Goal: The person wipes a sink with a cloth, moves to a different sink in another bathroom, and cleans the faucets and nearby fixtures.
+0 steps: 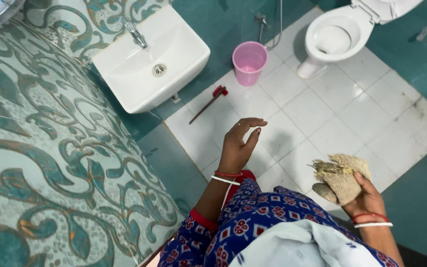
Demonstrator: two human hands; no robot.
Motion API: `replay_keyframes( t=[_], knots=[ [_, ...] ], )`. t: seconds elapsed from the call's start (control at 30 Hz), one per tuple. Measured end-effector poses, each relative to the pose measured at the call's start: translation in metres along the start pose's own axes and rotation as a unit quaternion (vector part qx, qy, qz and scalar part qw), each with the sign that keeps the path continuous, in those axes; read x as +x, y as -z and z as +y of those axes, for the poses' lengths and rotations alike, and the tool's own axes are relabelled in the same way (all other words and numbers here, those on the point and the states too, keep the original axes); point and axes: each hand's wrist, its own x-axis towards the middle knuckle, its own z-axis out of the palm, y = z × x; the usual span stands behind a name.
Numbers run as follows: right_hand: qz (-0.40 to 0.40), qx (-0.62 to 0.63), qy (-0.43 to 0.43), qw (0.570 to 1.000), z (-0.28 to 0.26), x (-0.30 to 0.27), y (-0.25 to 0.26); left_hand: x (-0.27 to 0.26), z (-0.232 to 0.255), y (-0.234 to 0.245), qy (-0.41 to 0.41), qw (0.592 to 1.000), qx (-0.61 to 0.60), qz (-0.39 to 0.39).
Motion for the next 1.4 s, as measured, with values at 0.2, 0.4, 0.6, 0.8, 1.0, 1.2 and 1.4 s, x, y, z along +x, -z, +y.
replay_keyframes(
  t=[0.2,0.4,0.6,0.8,1.0,1.2,1.4],
  knots=[
    [0.046,-0.026,0.022,0.998,-0.061,0.046,-0.04,0.108,-0.027,0.054,-0.024,0.991,0.036,0.126],
    [0.0,-0.006,0.028,1.0,-0.089,0.103,-0.107,0.176,-0.04,0.096,0.003,0.983,0.048,0.177],
    [-0.088,-0.034,-0.028,0.995,-0.1,0.171,-0.166,0.176,-0.039,0.078,-0.014,0.989,0.068,0.131],
    [-0.121,-0.101,-0.08,0.984,-0.117,0.266,-0.251,0.162,-0.038,0.081,0.065,0.974,0.105,0.188],
    [-0.288,-0.126,-0.11,0.943,-0.128,0.35,-0.369,0.178,-0.015,0.092,0.2,0.921,0.104,0.318],
    [-0.358,-0.178,-0.192,0.896,-0.118,0.393,-0.456,0.209,-0.017,0.08,0.169,0.875,0.145,0.431],
    [-0.357,-0.267,-0.273,0.852,-0.094,0.419,-0.493,0.222,-0.018,0.061,0.157,0.847,0.176,0.476]
  ],
)
